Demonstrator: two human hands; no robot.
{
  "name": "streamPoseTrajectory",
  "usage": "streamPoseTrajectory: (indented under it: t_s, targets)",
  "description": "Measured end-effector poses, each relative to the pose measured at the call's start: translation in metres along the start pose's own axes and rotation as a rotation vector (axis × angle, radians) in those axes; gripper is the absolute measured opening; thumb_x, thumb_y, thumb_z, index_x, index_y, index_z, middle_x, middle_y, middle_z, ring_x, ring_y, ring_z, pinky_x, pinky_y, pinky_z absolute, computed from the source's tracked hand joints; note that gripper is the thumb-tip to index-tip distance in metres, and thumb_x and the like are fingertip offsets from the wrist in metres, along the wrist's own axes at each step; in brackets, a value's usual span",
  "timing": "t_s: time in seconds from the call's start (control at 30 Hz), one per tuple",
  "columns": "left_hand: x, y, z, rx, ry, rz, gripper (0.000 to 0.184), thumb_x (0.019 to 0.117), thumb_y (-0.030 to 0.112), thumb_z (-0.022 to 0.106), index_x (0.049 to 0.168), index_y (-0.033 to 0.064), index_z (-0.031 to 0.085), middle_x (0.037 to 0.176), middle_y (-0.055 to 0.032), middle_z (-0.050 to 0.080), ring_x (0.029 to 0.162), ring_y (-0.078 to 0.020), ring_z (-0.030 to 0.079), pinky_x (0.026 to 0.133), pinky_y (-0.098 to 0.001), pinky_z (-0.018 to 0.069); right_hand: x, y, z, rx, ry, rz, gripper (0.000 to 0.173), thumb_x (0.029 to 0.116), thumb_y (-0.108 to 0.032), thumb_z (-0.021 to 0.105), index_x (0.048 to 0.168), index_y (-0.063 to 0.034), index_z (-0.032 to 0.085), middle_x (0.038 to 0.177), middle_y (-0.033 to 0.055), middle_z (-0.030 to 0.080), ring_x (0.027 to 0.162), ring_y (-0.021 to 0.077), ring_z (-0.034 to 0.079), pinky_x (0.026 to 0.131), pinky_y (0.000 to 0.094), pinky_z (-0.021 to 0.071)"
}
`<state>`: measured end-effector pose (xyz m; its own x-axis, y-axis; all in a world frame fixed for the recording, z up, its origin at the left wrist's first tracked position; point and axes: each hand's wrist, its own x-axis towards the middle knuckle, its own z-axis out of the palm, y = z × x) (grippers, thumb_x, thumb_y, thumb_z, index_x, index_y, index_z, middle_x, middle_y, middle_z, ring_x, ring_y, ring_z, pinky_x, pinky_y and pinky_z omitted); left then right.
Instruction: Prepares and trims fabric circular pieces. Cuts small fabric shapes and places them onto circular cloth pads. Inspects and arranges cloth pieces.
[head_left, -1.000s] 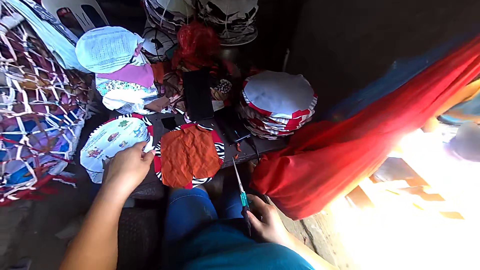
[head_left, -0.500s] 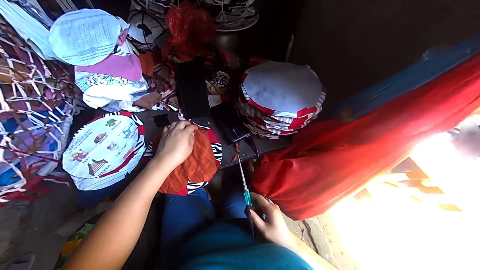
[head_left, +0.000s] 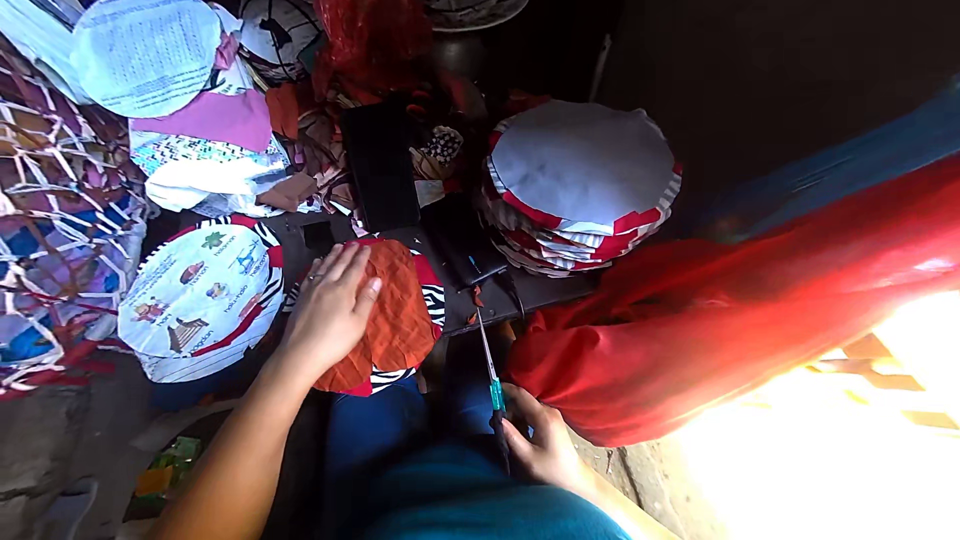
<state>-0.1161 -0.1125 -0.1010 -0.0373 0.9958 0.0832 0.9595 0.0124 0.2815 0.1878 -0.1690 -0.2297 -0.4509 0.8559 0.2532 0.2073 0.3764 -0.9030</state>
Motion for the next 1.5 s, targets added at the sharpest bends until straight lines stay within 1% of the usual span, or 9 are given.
streamPoseTrajectory:
  t_s: [0.5,0.57,0.7,0.77,0.9,1.07,1.27,1.37,1.5]
  targets:
    - [-0.014,0.005,0.024,-0.018,0.018,0.018,0.066,0.1102,0.045,0.026,0.161,0.0024,0.027,0.169,-0.0156,0.023,0.158,-0.0337,0.011,0.124,-0.0621,0.0007,0.003,-0.014,0.009,-0.010,-0.046,-0.048,0.050,0.0941,-0.020,0.060,0.132,0.0120,0.052,0.075,0.0044,0.069,0.064,0.0024,0.065,0.064,0.0206,0.0560]
    - [-0.034,0.019,0.021,-0.135,0.186,0.068,0.068,0.1074,0.045,0.033,0.158,-0.0008,0.033,0.165,-0.0179,0.031,0.157,-0.0356,0.018,0.124,-0.0624,0.0070,0.009,-0.020,0.009,0.014,-0.047,-0.103,0.047,0.0949,-0.021,0.061,0.130,0.0091,0.050,0.076,0.0028,0.069,0.065,0.0011,0.065,0.065,0.0193,0.0563]
    - [-0.097,0.065,0.036,-0.705,0.177,0.114,0.078,0.1028,0.039,0.053,0.156,-0.0108,0.025,0.144,-0.0240,0.055,0.133,-0.0259,0.056,0.110,-0.0412,0.0459,0.023,-0.040,0.016,0.190,-0.117,-0.224,0.043,0.0995,-0.018,0.058,0.132,0.0065,0.044,0.081,0.0001,0.068,0.072,-0.0026,0.064,0.071,0.0171,0.0558]
    - [-0.112,0.074,0.047,-0.973,0.081,0.141,0.077,0.1033,0.031,0.055,0.154,-0.0158,0.020,0.140,-0.0252,0.056,0.124,-0.0196,0.061,0.104,-0.0321,0.0501,0.030,-0.049,0.028,0.313,-0.160,-0.302,0.046,0.1028,-0.023,0.055,0.135,0.0048,0.038,0.093,-0.0019,0.069,0.084,-0.0065,0.064,0.079,0.0154,0.0551]
    - [-0.123,0.071,0.045,-1.073,-0.016,0.181,0.051,0.1048,0.023,0.052,0.142,-0.0115,0.047,0.134,-0.0169,0.062,0.113,-0.0037,0.061,0.097,-0.0200,0.0493,0.033,-0.057,0.050,0.360,-0.193,-0.350,0.053,0.1033,-0.029,0.056,0.134,0.0098,0.036,0.115,0.0022,0.067,0.106,-0.0078,0.061,0.096,0.0157,0.0508]
    - [-0.134,0.057,0.043,-0.998,0.044,0.088,0.034,0.1040,0.009,0.044,0.129,-0.0090,0.057,0.124,-0.0165,0.066,0.112,-0.0075,0.062,0.098,-0.0219,0.0481,0.027,-0.063,0.061,0.095,-0.211,-0.268,0.052,0.0952,-0.019,0.067,0.131,0.0107,0.045,0.096,0.0099,0.072,0.083,-0.0004,0.067,0.075,0.0172,0.0555]
    - [-0.126,0.027,0.012,-1.148,0.344,0.058,0.029,0.1052,0.010,0.033,0.113,-0.0023,0.058,0.103,-0.0007,0.070,0.096,-0.0052,0.067,0.087,-0.0261,0.0559,0.029,-0.069,0.062,0.013,-0.209,-0.522,0.061,0.1046,-0.017,0.056,0.154,0.0064,0.029,0.151,0.0244,0.049,0.109,0.0089,0.070,0.086,0.0204,0.0582]
    - [-0.116,-0.004,-0.026,-0.932,0.544,-0.103,0.030,0.1053,0.016,0.032,0.114,0.0043,0.059,0.097,0.0024,0.072,0.087,-0.0070,0.070,0.081,-0.0297,0.0593,0.032,-0.063,0.060,-0.079,-0.163,-0.557,0.059,0.1029,-0.014,0.056,0.152,0.0071,0.032,0.152,0.0278,0.046,0.115,0.0123,0.068,0.088,0.0215,0.0569]
    - [-0.088,-0.051,-0.079,-0.168,0.453,-0.497,0.040,0.1113,0.025,0.036,0.128,-0.0095,0.049,0.108,-0.0334,0.062,0.103,-0.0503,0.063,0.086,-0.0690,0.0464,0.027,-0.050,0.060,-0.254,-0.213,-0.503,0.041,0.0992,-0.017,0.057,0.133,0.0069,0.057,0.111,0.0152,0.074,0.083,0.0185,0.074,0.074,0.0310,0.0610]
